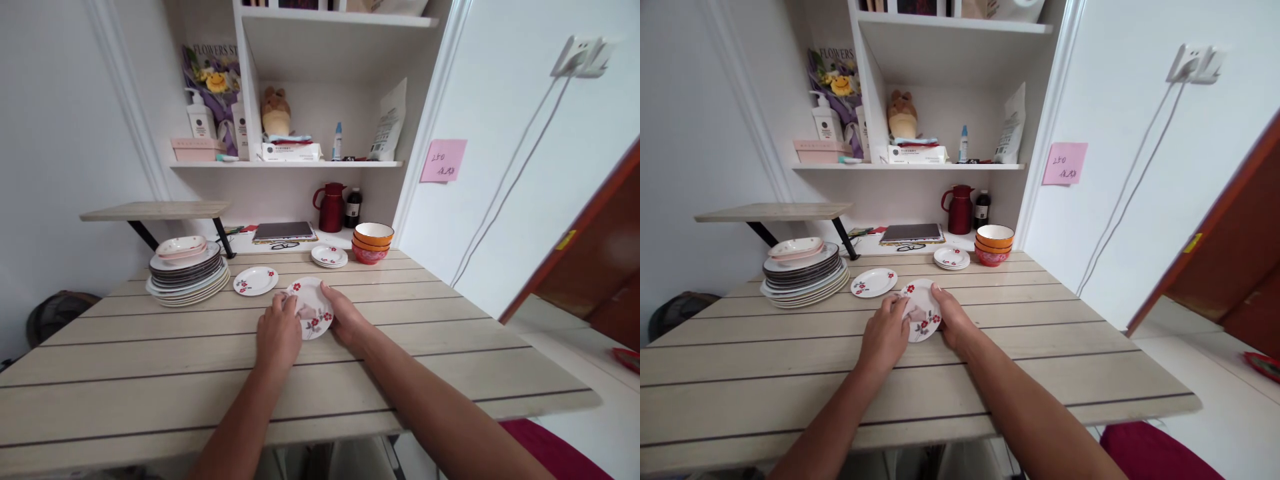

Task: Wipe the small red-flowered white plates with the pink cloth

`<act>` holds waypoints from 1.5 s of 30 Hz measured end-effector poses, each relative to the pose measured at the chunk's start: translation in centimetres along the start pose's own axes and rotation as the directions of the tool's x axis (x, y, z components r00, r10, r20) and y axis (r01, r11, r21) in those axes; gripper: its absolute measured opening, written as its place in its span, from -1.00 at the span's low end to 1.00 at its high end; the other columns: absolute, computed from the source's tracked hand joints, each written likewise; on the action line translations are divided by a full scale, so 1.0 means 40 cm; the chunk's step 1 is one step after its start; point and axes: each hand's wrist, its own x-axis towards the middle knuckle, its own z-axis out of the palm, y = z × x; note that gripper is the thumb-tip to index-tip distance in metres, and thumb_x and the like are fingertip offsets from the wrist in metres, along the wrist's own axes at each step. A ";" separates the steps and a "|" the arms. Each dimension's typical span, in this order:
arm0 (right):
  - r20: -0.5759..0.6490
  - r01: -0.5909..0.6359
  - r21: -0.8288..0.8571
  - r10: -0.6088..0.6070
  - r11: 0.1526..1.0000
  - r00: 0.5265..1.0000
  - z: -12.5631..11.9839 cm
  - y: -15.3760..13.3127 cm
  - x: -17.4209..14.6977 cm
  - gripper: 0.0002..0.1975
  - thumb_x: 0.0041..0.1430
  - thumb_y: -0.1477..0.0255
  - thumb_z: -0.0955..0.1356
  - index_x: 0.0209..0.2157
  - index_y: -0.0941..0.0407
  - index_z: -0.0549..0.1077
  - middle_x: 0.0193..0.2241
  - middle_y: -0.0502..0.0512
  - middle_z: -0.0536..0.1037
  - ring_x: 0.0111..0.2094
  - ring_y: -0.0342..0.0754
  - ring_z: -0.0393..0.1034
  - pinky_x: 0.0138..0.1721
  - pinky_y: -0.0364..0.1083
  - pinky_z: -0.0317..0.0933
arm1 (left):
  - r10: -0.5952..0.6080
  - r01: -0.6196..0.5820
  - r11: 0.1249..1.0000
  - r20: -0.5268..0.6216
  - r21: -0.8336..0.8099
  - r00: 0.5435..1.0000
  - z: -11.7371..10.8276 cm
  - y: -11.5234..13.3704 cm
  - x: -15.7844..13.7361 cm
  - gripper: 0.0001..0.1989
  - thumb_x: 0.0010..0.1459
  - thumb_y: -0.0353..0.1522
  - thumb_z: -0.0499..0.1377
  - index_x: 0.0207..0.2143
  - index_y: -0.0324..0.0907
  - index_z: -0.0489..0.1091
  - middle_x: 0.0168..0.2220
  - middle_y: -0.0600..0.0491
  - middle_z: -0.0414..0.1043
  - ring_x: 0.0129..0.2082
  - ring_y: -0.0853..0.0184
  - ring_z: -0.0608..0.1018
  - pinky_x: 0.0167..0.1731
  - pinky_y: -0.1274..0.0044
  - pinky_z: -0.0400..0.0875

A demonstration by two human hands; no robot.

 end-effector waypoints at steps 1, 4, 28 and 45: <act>0.000 0.002 0.002 -0.002 1.000 1.000 0.001 0.000 -0.001 -0.65 0.28 0.17 0.27 -0.13 0.15 0.46 -0.31 0.15 0.65 -0.39 0.01 0.54 -0.32 -0.02 0.40 | -0.002 0.002 1.000 -0.002 0.004 1.000 0.000 0.000 0.000 -0.59 0.25 -0.37 0.02 0.15 -0.08 0.25 0.17 -0.12 0.25 0.00 0.16 0.47 -0.11 0.36 0.38; 0.016 0.016 0.008 -0.016 1.000 1.000 0.003 -0.001 -0.007 -0.65 0.28 0.18 0.26 -0.14 0.16 0.47 -0.31 0.16 0.65 -0.38 0.02 0.55 -0.30 -0.01 0.40 | 0.005 -0.005 1.000 -0.003 0.014 1.000 0.002 -0.001 0.001 -0.59 0.25 -0.37 0.02 0.15 -0.08 0.26 0.17 -0.11 0.25 0.00 0.16 0.47 -0.11 0.37 0.38; 0.007 0.018 0.009 -0.018 1.000 1.000 -0.002 0.000 -0.002 -0.65 0.28 0.17 0.27 -0.16 0.16 0.47 -0.29 0.17 0.65 -0.37 0.02 0.55 -0.30 -0.02 0.41 | 0.037 -0.036 0.999 0.020 -0.013 0.999 0.007 -0.006 0.002 -0.56 0.23 -0.39 0.03 0.17 -0.12 0.23 0.19 -0.15 0.22 0.03 0.14 0.45 -0.06 0.34 0.35; 0.033 0.023 0.039 -0.024 0.999 0.999 -0.006 0.002 0.003 -0.65 0.28 0.18 0.27 -0.18 0.17 0.49 -0.30 0.18 0.64 -0.36 0.03 0.54 -0.26 0.01 0.41 | 0.109 -0.109 0.994 0.027 -0.002 0.994 0.023 -0.015 0.008 -0.50 0.23 -0.39 0.04 0.23 -0.08 0.18 0.19 -0.19 0.19 0.03 0.09 0.44 -0.01 0.28 0.34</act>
